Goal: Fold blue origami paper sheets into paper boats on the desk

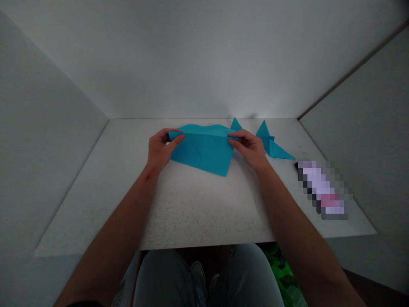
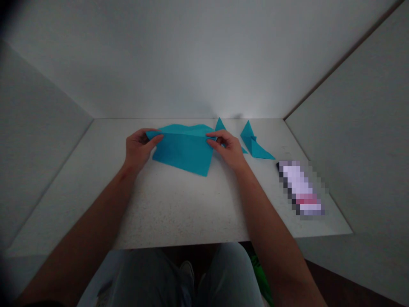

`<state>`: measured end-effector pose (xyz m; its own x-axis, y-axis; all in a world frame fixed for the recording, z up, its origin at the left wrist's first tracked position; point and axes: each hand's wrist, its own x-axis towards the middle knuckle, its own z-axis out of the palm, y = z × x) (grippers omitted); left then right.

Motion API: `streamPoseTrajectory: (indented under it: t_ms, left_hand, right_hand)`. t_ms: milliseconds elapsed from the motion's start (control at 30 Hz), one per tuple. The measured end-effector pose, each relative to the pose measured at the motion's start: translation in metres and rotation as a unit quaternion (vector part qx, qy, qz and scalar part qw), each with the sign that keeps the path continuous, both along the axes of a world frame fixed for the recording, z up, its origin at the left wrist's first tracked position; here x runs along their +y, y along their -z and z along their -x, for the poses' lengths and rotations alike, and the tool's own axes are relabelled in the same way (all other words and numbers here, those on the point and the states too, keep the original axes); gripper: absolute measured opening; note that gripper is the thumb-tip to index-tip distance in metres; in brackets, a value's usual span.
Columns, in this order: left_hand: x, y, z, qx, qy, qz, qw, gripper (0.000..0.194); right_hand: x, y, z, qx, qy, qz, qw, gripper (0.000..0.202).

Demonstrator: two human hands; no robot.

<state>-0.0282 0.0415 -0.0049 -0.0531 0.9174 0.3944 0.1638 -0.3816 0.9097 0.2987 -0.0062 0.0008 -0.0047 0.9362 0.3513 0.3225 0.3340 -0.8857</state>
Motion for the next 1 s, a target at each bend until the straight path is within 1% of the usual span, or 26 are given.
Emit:
streamPoseTrajectory:
  t_ms: [33, 100, 167, 233, 300, 367, 400, 467, 533, 567, 600, 633, 667, 700, 767, 800, 833, 867, 900, 933, 1000]
  left_hand:
    - [0.001, -0.001, 0.001, 0.011, -0.02, -0.027, 0.999, 0.033]
    - [0.003, -0.003, 0.004, 0.017, -0.036, -0.081, 0.996, 0.038]
    - [0.001, -0.004, 0.003, 0.002, -0.005, -0.09, 0.996, 0.045]
    - [-0.003, -0.004, 0.0, -0.018, 0.052, -0.046, 0.997, 0.055]
    - [-0.008, -0.003, -0.006, -0.031, 0.102, 0.018, 0.994, 0.062]
    - [-0.011, -0.001, -0.01, -0.039, 0.128, 0.063, 0.989, 0.061]
    - [-0.011, 0.0, -0.01, -0.039, 0.131, 0.074, 0.988, 0.059]
    - [-0.01, 0.002, -0.01, -0.024, 0.108, 0.064, 0.992, 0.053]
    - [-0.008, 0.004, -0.007, 0.027, 0.038, 0.01, 0.999, 0.049]
    - [-0.007, 0.004, -0.005, 0.064, -0.005, -0.028, 0.998, 0.051]
    - [-0.007, 0.003, -0.005, 0.107, -0.041, -0.066, 0.991, 0.054]
    - [-0.008, 0.002, -0.004, 0.152, -0.061, -0.097, 0.982, 0.056]
    - [-0.01, 0.001, -0.005, 0.2, -0.056, -0.116, 0.971, 0.054]
    - [-0.012, 0.0, -0.006, 0.246, -0.025, -0.122, 0.961, 0.047]
    - [-0.018, -0.002, -0.01, 0.325, 0.091, -0.109, 0.935, 0.036]
    - [-0.022, -0.002, -0.013, 0.356, 0.149, -0.098, 0.917, 0.037]
    - [-0.025, -0.002, -0.015, 0.382, 0.193, -0.086, 0.899, 0.042]
    - [-0.027, -0.001, -0.017, 0.404, 0.221, -0.075, 0.885, 0.05]
    - [-0.029, -0.001, -0.019, 0.422, 0.231, -0.065, 0.874, 0.056]
    - [-0.031, 0.0, -0.02, 0.435, 0.231, -0.055, 0.868, 0.061]
    - [-0.032, 0.001, -0.021, 0.45, 0.228, -0.038, 0.863, 0.062]
  right_hand:
    - [0.0, -0.003, 0.001, -0.01, 0.025, -0.027, 0.999, 0.041]
    - [-0.001, -0.008, 0.005, -0.021, 0.07, -0.083, 0.994, 0.037]
    - [-0.001, -0.01, 0.007, -0.009, 0.094, -0.12, 0.988, 0.042]
    - [-0.001, -0.01, 0.007, 0.017, 0.106, -0.125, 0.986, 0.049]
    - [0.001, -0.006, 0.006, 0.044, 0.12, -0.103, 0.986, 0.054]
    - [0.003, -0.002, 0.004, 0.057, 0.131, -0.071, 0.987, 0.055]
    - [0.005, 0.0, 0.002, 0.058, 0.135, -0.058, 0.987, 0.054]
    - [0.007, 0.003, 0.0, 0.045, 0.131, -0.03, 0.99, 0.052]
    - [0.008, 0.004, -0.001, -0.007, 0.109, 0.008, 0.994, 0.046]
    - [0.008, 0.004, -0.001, -0.05, 0.095, 0.023, 0.994, 0.041]
    - [0.006, 0.003, 0.0, -0.099, 0.085, 0.028, 0.991, 0.038]
    - [0.005, 0.001, 0.001, -0.146, 0.081, 0.021, 0.986, 0.035]
    - [0.003, 0.0, 0.003, -0.188, 0.08, 0.006, 0.979, 0.034]
    - [0.0, -0.002, 0.006, -0.22, 0.079, -0.009, 0.972, 0.034]
    - [-0.004, -0.005, 0.011, -0.258, 0.057, -0.021, 0.964, 0.035]
    - [-0.005, -0.006, 0.014, -0.271, 0.03, -0.016, 0.962, 0.034]
    - [-0.007, -0.006, 0.016, -0.285, -0.001, -0.009, 0.958, 0.034]
    - [-0.008, -0.005, 0.018, -0.301, -0.031, -0.004, 0.953, 0.035]
    - [-0.009, -0.004, 0.02, -0.318, -0.058, -0.002, 0.946, 0.036]
    - [-0.01, -0.002, 0.022, -0.335, -0.081, -0.001, 0.939, 0.038]
    - [-0.01, 0.003, 0.023, -0.365, -0.111, 0.0, 0.924, 0.042]
